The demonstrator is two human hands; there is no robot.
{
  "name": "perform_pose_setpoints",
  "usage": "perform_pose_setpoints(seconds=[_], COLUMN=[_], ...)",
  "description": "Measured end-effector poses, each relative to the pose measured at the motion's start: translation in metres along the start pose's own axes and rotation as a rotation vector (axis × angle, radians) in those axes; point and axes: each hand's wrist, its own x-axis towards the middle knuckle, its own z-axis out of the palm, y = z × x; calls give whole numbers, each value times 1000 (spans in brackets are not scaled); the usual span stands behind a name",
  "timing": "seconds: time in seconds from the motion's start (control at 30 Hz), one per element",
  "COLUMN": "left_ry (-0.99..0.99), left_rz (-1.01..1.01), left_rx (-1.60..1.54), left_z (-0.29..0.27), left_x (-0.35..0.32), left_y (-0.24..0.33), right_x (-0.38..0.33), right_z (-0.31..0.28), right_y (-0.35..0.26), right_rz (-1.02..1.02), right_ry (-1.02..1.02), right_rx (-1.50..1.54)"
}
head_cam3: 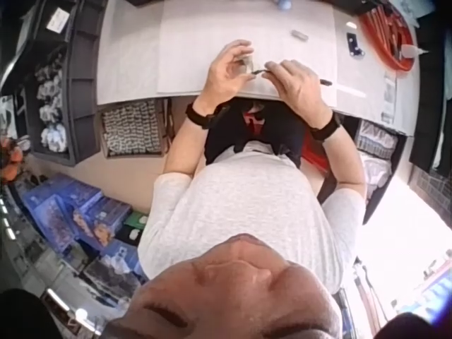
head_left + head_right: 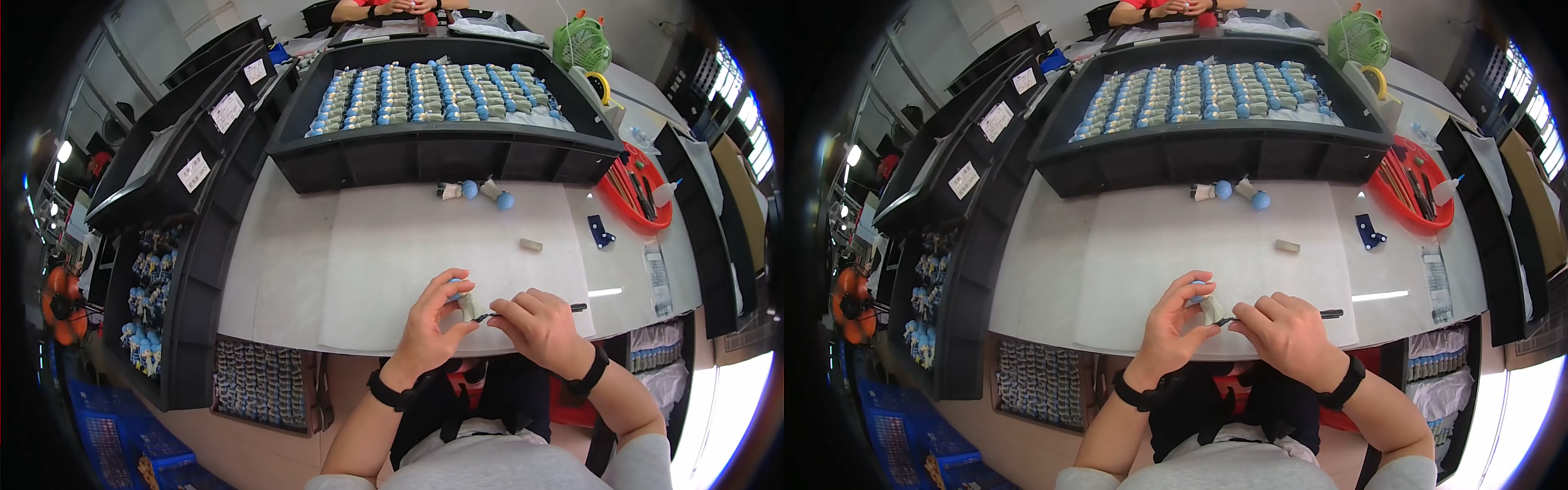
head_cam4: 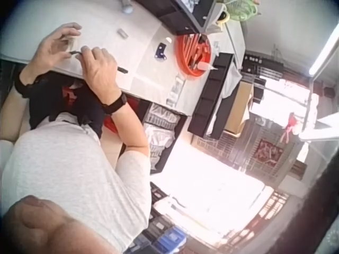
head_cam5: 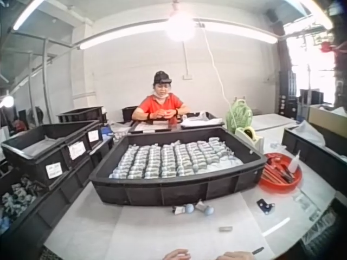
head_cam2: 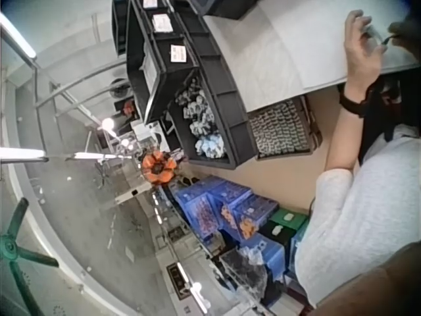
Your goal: Assembling small blue and white toy figures and sorting them into bins at a workbench.
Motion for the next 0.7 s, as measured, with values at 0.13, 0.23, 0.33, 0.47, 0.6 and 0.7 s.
perform_pose_setpoints(seconds=[0.13,0.23,0.33,0.47,0.6,0.7], left_ry=[26,-39,-24,3,-27,-27], left_rz=[-1,-5,-36,-2,-13,-7], left_rx=[31,-14,12,6,11,32], left_z=[-4,7,3,-1,1,1], left_x=[-3,4,2,0,2,2], left_y=[1,-1,1,0,-1,-1], right_x=[5,-2,2,5,2,2], right_z=[5,1,4,7,3,4], right_y=[-1,6,5,3,4,4], right_rz=[-64,-30,-42,-34,-23,-22], right_ry=[10,42,39,34,27,30], right_rx=[-6,-73,-60,-45,-67,-62])
